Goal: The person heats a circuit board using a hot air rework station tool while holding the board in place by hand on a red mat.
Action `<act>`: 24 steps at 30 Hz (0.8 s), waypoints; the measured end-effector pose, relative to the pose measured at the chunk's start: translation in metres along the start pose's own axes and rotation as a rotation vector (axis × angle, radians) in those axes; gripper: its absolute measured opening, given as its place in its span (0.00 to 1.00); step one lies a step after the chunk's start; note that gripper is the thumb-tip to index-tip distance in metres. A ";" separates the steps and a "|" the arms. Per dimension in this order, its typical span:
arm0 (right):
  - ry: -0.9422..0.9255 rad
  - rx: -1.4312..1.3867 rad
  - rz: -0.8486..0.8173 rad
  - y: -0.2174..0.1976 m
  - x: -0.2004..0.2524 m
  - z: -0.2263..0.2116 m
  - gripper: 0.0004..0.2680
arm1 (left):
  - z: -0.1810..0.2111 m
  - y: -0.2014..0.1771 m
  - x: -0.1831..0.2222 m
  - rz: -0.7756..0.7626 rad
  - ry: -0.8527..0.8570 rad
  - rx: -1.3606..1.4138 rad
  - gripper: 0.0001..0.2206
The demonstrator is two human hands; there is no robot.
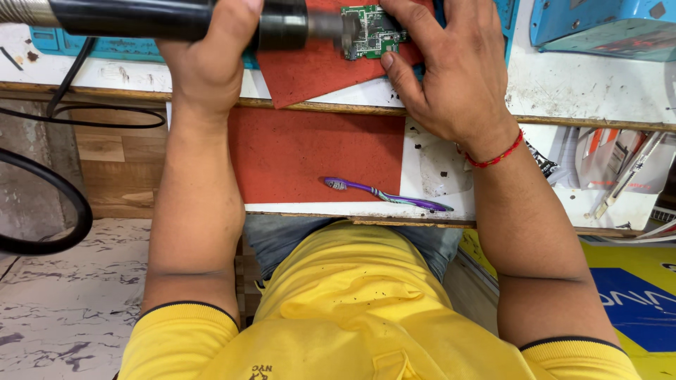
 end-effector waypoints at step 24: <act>-0.011 0.003 0.014 -0.001 0.002 -0.002 0.17 | -0.014 -0.010 0.010 0.003 0.075 -0.072 0.05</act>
Point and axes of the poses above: each hand's wrist, its own x-axis away from the middle knuckle, its own y-axis out of the palm, z = x × y, the point moved 10 cm from there along -x, towards the middle knuckle, and after that the axes turned 7 degrees about -z, right-handed, at the moved point
